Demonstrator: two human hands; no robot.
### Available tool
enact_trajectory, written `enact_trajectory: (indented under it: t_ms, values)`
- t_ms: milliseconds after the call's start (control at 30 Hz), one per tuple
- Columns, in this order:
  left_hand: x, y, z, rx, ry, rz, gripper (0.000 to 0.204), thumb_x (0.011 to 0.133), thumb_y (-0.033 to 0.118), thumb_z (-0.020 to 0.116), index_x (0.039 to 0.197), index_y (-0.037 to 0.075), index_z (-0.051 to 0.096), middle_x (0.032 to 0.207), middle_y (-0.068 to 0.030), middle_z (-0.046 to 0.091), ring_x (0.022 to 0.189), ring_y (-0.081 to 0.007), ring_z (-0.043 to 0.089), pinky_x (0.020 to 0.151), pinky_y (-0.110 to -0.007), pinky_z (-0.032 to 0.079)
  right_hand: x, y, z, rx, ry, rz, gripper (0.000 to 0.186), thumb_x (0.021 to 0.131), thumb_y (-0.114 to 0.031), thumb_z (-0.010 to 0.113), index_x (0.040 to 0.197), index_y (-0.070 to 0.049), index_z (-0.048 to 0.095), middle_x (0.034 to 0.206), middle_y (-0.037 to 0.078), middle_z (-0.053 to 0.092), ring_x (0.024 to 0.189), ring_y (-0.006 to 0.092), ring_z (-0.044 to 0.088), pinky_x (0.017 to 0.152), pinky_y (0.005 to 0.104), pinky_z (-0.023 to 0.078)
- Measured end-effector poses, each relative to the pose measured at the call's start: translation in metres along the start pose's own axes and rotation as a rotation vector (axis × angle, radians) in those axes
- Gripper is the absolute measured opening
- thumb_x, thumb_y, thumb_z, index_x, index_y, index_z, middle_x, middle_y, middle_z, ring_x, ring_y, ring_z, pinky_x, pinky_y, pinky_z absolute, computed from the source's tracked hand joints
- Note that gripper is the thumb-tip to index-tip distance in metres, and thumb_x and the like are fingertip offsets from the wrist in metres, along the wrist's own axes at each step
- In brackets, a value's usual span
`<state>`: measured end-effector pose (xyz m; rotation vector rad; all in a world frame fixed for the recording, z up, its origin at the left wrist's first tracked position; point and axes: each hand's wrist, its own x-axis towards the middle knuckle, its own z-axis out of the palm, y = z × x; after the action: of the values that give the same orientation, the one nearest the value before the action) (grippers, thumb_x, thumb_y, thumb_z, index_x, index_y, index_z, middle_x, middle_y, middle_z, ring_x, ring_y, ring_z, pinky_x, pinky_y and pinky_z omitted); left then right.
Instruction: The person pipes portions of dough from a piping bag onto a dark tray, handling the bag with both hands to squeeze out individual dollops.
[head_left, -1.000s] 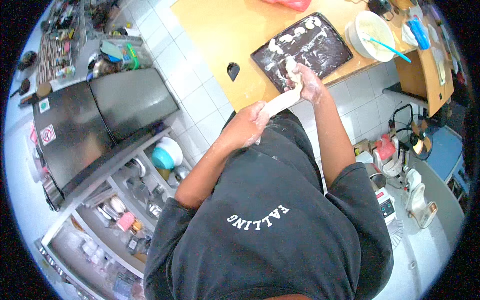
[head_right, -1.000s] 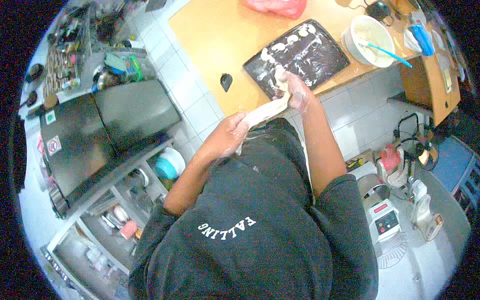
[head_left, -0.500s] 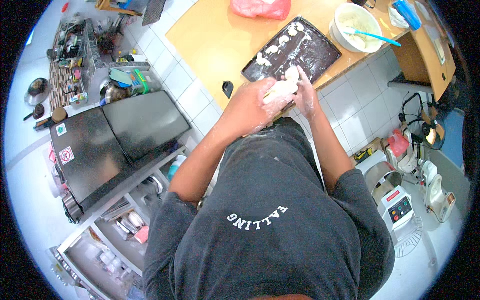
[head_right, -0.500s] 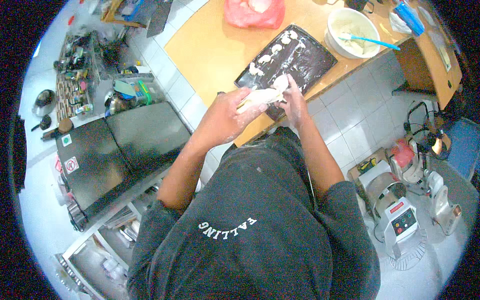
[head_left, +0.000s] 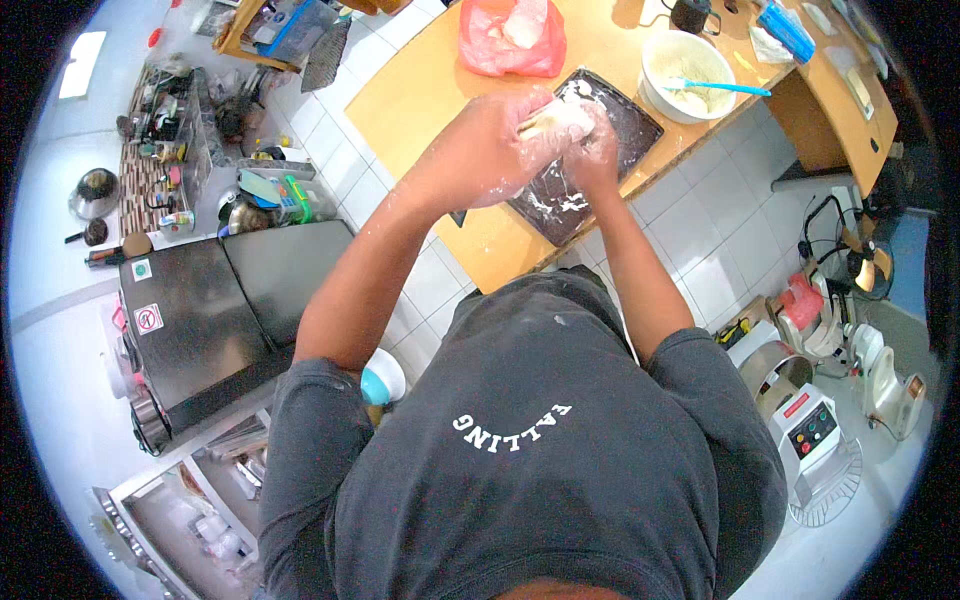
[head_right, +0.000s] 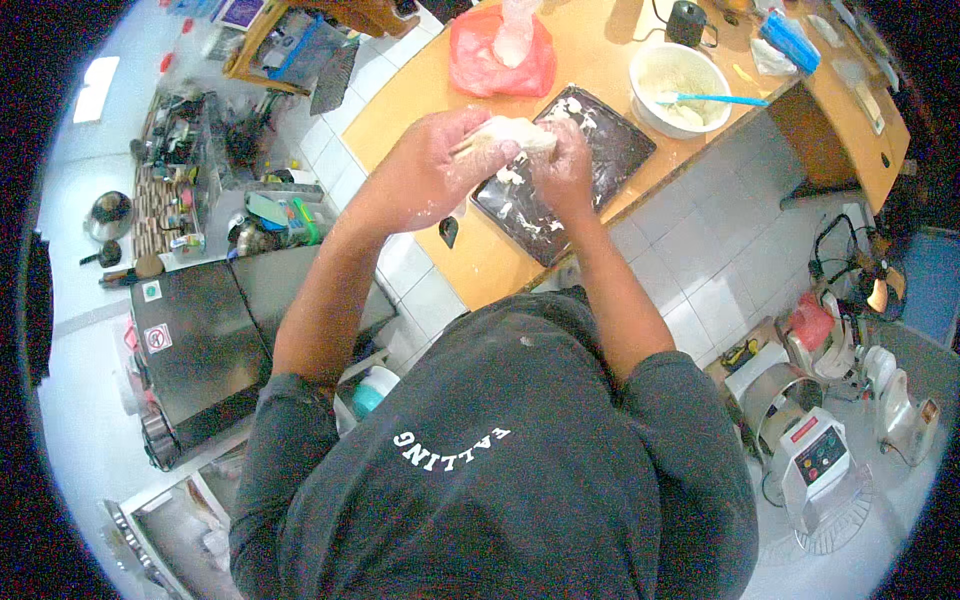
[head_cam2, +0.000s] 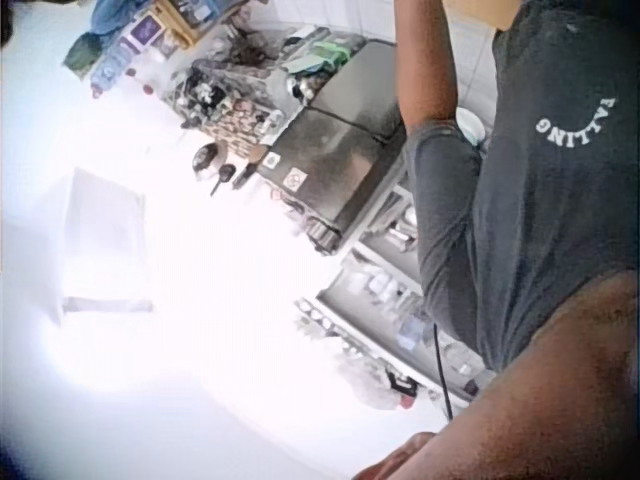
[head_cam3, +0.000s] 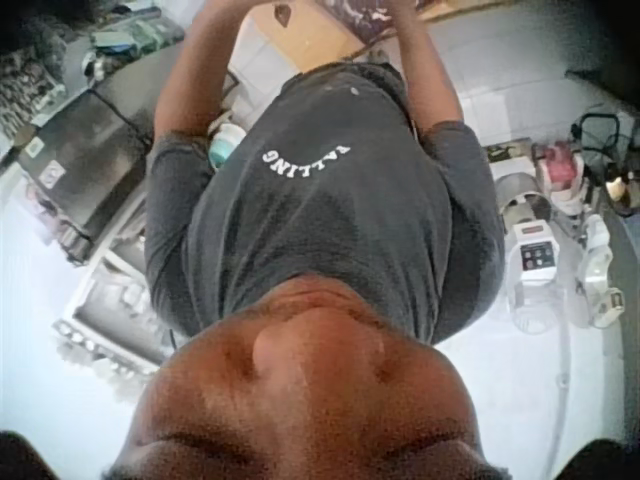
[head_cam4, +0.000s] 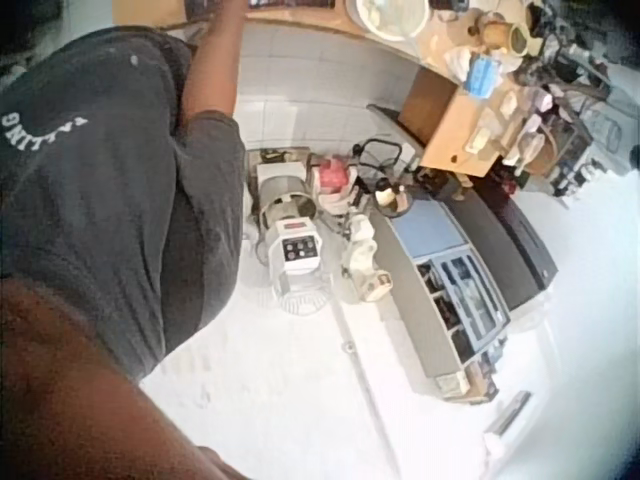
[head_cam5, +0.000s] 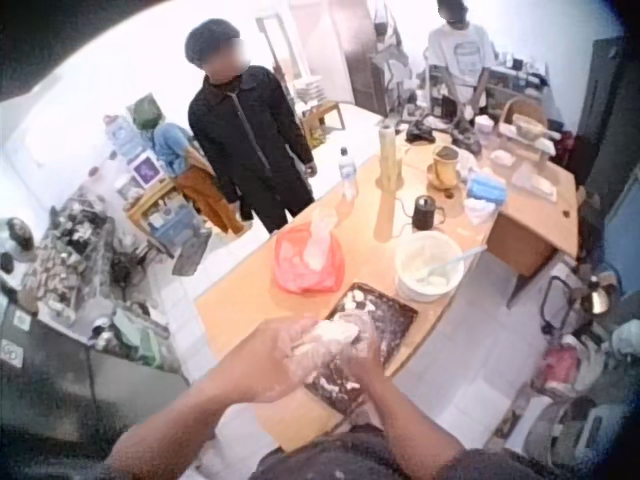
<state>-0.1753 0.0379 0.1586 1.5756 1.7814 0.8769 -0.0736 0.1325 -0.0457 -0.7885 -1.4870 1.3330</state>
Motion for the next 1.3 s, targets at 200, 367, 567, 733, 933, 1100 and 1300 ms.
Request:
enact_trajectory:
  t_ms: [200, 367, 567, 733, 933, 1100, 1300]
  values:
    - [-0.001, 0.018, -0.025, 0.128, 0.008, 0.064, 0.032, 0.095, 0.029, 0.057, 0.110, 0.002, 0.065, 0.074, -0.0090, 0.063, 0.055, -0.0151, 0.060, 0.052, -0.031, 0.048, 0.039, -0.030, 0.008, -0.088, -0.179, -0.146, 0.018, 0.082, -0.017, 0.066, 0.090, -0.001, 0.067, 0.083, 0.016, 0.068, 0.076, 0.0286, 0.067, 0.069, 0.0372, 0.051]
    - [-0.022, 0.017, -0.016, 0.235, 0.113, 0.171, 0.034, 0.096, 0.029, 0.054, 0.116, 0.003, 0.064, 0.093, -0.0167, 0.069, 0.082, -0.0227, 0.066, 0.077, -0.037, 0.050, 0.069, -0.006, 0.005, -0.154, -0.315, -0.154, 0.019, 0.081, -0.020, 0.068, 0.083, -0.001, 0.069, 0.073, 0.013, 0.069, 0.066, 0.0206, 0.066, 0.061, 0.0356, 0.050]
    - [-0.047, 0.007, -0.021, 0.052, 0.128, 0.092, 0.032, 0.097, 0.023, 0.051, 0.116, 0.000, 0.063, 0.101, -0.0205, 0.067, 0.093, -0.0303, 0.065, 0.084, -0.039, 0.048, 0.077, 0.002, 0.005, -0.319, -0.304, -0.361, 0.020, 0.090, -0.016, 0.057, 0.084, 0.000, 0.067, 0.076, 0.007, 0.068, 0.069, 0.0146, 0.064, 0.063, 0.0317, 0.051]
    - [-0.039, -0.025, 0.002, 0.012, 0.210, 0.027, 0.036, 0.094, 0.028, 0.055, 0.113, -0.001, 0.063, 0.097, -0.0252, 0.066, 0.092, -0.0373, 0.064, 0.081, -0.042, 0.049, 0.115, 0.024, -0.014, 0.247, -0.254, 0.115, 0.026, 0.092, -0.022, 0.056, 0.085, 0.000, 0.066, 0.077, 0.009, 0.066, 0.068, 0.0171, 0.062, 0.062, 0.0299, 0.051]
    - [-0.040, -0.070, 0.071, -0.236, 0.215, -0.052, 0.031, 0.092, 0.028, 0.054, 0.097, -0.003, 0.059, 0.082, -0.0290, 0.062, 0.080, -0.0478, 0.061, 0.070, -0.051, 0.049, 0.126, 0.024, -0.013, 0.526, -0.097, 0.331, 0.025, 0.093, -0.024, 0.058, 0.093, 0.001, 0.058, 0.075, 0.014, 0.061, 0.063, 0.0247, 0.061, 0.051, 0.0354, 0.051]
    - [-0.024, -0.111, 0.132, -0.509, 0.095, -0.226, 0.025, 0.093, 0.025, 0.054, 0.094, 0.000, 0.052, 0.070, -0.0256, 0.057, 0.071, -0.0472, 0.058, 0.063, -0.053, 0.045, 0.129, 0.076, -0.025, 0.544, -0.093, 0.160, 0.028, 0.092, -0.034, 0.053, 0.088, -0.006, 0.052, 0.074, 0.012, 0.056, 0.068, 0.0278, 0.056, 0.068, 0.0420, 0.048]
    - [0.011, -0.143, 0.166, -0.609, 0.074, -0.256, 0.026, 0.093, 0.025, 0.055, 0.087, 0.001, 0.050, 0.063, -0.0203, 0.051, 0.064, -0.0432, 0.052, 0.059, -0.052, 0.040, 0.151, 0.107, -0.002, 0.087, 0.055, -0.006, 0.047, 0.097, -0.041, 0.054, 0.068, -0.005, 0.050, 0.057, 0.009, 0.052, 0.051, 0.0199, 0.052, 0.049, 0.0348, 0.045]
